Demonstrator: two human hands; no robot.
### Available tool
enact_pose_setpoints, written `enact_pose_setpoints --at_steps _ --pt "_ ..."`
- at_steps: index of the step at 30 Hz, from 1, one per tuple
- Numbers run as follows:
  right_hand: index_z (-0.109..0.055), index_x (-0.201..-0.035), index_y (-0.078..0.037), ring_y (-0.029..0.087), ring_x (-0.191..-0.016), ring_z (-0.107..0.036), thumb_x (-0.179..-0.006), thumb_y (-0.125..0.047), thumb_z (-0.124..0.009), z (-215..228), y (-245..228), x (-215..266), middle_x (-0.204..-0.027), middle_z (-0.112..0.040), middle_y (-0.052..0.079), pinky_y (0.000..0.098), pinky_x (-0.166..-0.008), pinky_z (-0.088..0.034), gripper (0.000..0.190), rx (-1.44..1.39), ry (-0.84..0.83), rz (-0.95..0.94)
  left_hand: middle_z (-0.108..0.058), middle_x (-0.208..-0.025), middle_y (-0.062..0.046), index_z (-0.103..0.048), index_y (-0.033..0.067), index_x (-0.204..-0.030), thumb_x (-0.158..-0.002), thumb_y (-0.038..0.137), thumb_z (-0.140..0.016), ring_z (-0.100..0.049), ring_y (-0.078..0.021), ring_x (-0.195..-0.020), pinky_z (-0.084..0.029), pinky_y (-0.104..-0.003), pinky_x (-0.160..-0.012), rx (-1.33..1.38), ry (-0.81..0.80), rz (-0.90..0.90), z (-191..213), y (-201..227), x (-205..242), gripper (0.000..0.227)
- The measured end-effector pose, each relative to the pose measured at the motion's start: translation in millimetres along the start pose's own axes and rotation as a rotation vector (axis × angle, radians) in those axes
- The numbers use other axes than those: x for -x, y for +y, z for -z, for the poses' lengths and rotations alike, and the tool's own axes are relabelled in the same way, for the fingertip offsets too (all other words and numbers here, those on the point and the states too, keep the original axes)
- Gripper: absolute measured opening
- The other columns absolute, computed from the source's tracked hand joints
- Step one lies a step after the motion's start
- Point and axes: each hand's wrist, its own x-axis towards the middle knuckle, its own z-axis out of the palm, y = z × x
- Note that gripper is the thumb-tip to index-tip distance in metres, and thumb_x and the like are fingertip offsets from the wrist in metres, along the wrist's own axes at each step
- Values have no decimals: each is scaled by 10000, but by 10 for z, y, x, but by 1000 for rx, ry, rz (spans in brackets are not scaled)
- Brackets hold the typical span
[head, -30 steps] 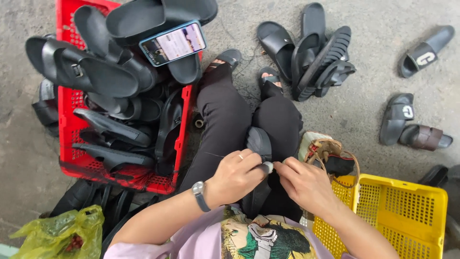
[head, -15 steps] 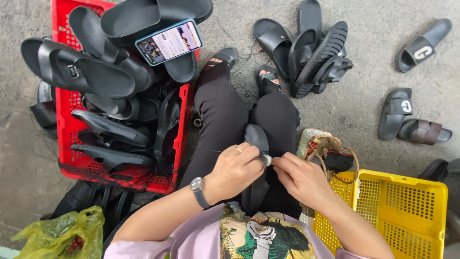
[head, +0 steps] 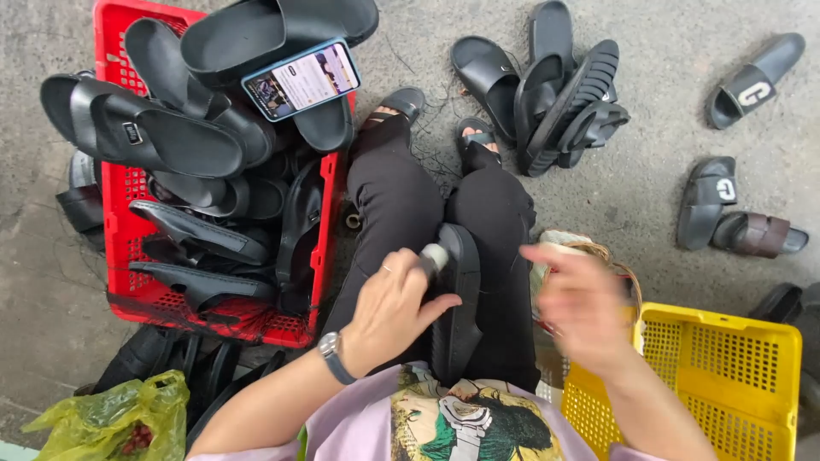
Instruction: Hand-sewing the sole of a black sandal using a needle and thread.
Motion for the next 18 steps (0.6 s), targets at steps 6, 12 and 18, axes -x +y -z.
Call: enact_pose_setpoints --at_steps 6,12,18 --pt "-703 -978 -114 263 -512 -635 -797 -96 -648 -149 411 49 -592 -624 42 339 -457 -517 190 763 -207 464 -397 -636 -58 -509 27 -639 -946 222 -562 -501 -309 -551 -389 -315 -427 353 -410 310 301 89 -359 367" --pt "-741 -821 -37 262 -369 -531 -754 2 -627 -157 392 -51 -522 -597 55 296 -375 -481 137 545 -116 432 -603 -1108 -128 -634 8 -850 -1001 133 -486 -550 -287 -1165 -397 -423 -1013 1208 -211 306 214 22 -838 246" --pt "-727 -863 -12 10 -362 -389 -760 57 -624 -128 624 -341 -445 -512 -20 181 -352 -378 161 322 -130 314 -277 -531 28 -521 12 -659 -999 217 -464 -233 -41 -434 -225 -181 -342 1458 203 769 -155 -417 -1248 401"
